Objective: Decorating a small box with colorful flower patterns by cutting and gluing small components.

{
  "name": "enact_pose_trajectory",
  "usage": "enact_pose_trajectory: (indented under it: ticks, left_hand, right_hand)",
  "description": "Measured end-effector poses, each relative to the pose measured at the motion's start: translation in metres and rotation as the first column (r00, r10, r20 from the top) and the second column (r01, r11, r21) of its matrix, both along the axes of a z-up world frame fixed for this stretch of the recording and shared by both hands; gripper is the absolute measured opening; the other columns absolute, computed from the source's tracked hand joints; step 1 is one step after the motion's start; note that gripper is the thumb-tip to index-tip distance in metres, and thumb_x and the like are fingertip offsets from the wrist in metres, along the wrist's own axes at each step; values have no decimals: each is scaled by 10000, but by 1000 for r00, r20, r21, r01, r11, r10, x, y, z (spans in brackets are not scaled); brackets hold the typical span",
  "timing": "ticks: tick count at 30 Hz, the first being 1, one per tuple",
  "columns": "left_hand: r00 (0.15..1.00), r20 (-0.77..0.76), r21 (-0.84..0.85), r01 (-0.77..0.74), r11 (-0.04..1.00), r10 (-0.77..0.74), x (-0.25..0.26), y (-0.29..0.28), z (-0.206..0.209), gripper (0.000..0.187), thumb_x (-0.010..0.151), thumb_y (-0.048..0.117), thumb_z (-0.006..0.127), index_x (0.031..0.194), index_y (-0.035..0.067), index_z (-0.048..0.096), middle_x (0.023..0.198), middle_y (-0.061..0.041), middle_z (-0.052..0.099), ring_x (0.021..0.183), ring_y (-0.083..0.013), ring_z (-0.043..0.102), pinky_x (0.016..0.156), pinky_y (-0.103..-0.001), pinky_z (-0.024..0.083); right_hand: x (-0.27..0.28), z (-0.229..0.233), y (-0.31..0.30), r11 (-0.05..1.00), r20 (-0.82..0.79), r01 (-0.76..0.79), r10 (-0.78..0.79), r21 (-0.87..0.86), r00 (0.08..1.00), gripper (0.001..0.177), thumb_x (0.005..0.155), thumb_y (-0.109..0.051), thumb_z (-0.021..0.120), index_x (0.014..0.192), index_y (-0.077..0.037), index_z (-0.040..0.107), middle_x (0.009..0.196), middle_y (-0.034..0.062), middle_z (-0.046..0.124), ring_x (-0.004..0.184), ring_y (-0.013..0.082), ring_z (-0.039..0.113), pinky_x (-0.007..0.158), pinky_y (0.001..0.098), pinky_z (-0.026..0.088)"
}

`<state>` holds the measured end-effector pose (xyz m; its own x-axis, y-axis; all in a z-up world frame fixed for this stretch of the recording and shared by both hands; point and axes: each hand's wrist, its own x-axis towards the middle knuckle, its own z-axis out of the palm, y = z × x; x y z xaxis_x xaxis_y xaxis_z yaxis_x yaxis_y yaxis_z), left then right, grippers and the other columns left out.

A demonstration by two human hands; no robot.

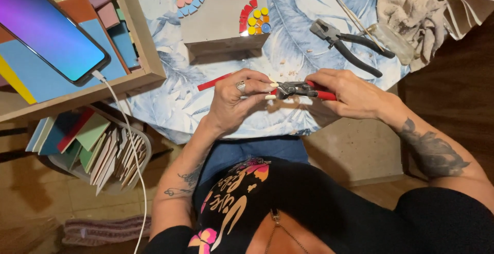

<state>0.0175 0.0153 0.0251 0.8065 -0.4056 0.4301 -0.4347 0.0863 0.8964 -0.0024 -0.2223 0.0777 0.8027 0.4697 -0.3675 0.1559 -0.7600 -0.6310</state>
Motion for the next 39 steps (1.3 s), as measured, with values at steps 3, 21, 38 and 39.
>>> enact_pose_trajectory:
  ticks: [3, 21, 38, 39]
  left_hand:
    - [1000, -7, 1, 6, 1000, -6, 0, 1, 0, 67, 752, 98, 653, 816, 77, 655, 838, -68, 619, 713, -179, 605, 635, -253, 486]
    - [994, 77, 190, -97, 977, 84, -12, -18, -13, 281, 912, 197, 285, 747, 47, 455, 617, -68, 391, 554, -255, 475, 567, -309, 428]
    - [998, 31, 119, -60, 991, 56, -11, -15, -5, 262, 905, 154, 296, 721, 43, 446, 600, -65, 373, 541, -225, 453, 541, -287, 418]
    - [998, 24, 106, -58, 993, 55, -11, -15, -3, 269, 909, 161, 284, 727, 42, 442, 604, -61, 365, 545, -223, 448, 544, -288, 417]
  right_hand:
    - [-2, -6, -2, 1000, 13, 0, 0, -18, 1000, 363, 663, -41, 520, 1023, -9, 534, 845, 160, 568, 768, 324, 587, 668, 400, 477]
    - [-2, -6, 1, 997, 42, 53, -51, -59, 998, 329, 651, -38, 541, 980, -30, 534, 827, 170, 567, 781, 360, 580, 684, 428, 466]
    - [-1, -9, 5, 993, 64, 34, -27, -111, 998, 351, 655, -50, 521, 1004, -21, 529, 836, 160, 564, 773, 361, 585, 671, 418, 476]
    - [0, -10, 5, 994, 58, 30, -24, -109, 998, 343, 654, -50, 518, 997, -20, 529, 828, 161, 564, 770, 362, 585, 669, 419, 477]
